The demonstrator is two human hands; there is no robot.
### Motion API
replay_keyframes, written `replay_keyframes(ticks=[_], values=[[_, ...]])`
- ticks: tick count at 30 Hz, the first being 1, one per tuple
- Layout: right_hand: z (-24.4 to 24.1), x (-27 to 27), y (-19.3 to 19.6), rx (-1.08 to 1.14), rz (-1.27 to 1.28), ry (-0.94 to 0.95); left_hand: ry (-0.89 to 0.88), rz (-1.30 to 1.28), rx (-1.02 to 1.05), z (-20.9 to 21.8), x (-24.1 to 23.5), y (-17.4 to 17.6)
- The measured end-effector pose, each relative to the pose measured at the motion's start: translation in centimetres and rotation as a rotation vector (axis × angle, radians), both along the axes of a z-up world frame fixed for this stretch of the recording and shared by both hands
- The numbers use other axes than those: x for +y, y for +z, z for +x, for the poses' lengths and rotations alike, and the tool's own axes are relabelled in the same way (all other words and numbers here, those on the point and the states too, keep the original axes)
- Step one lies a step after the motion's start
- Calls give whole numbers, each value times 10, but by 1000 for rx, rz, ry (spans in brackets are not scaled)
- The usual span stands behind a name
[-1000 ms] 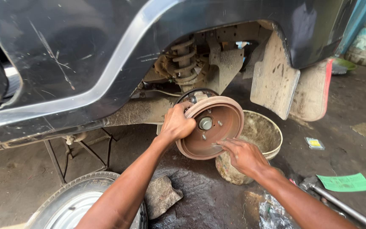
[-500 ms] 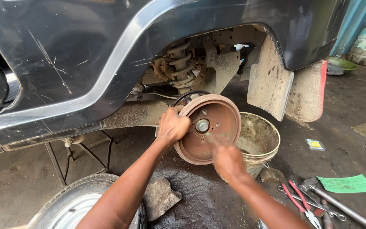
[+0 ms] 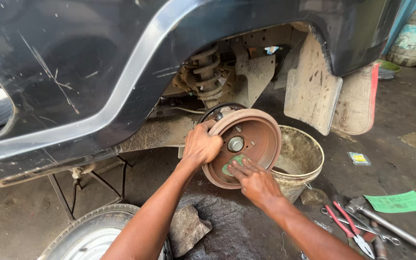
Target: The person cleans the interior surface of a car brake drum using a green scouring pad and a grey cloth. They scrub the drum's inner face and rim thoroughly, then wipe it down with the cloth to remove residue. The drum is held over a tire on the ground during the process.
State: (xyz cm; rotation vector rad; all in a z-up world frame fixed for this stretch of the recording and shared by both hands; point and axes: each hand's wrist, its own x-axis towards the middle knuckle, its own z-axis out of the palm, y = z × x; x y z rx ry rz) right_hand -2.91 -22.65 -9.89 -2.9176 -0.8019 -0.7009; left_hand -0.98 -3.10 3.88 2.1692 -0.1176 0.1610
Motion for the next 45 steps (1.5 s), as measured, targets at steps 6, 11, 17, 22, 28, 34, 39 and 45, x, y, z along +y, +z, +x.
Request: replay_keyframes(ticks=[6, 11, 17, 22, 28, 34, 39, 45], values=[[-18, 38, 6, 233, 472, -227, -11, -7, 30, 7, 2, -1], [-26, 23, 15, -60, 857, -110, -15, 14, 70, 6, 1, 2], [3, 86, 14, 144, 883, -236, -14, 57, 56, 7, 0, 1], [-17, 23, 26, 8, 306, 4, -37, 67, 91, 8, 3, -1], [6, 49, 37, 192, 923, -68, -58, 135, 24, -3, 0, 7], [2, 3, 11, -109, 289, 57, -86, 102, 106, -1, 6, 10], [1, 32, 24, 182, 753, -141, -81, 104, 69, 7, 6, 2], [13, 54, 21, 192, 592, -133, -82, 93, 85, 7, 7, 3]])
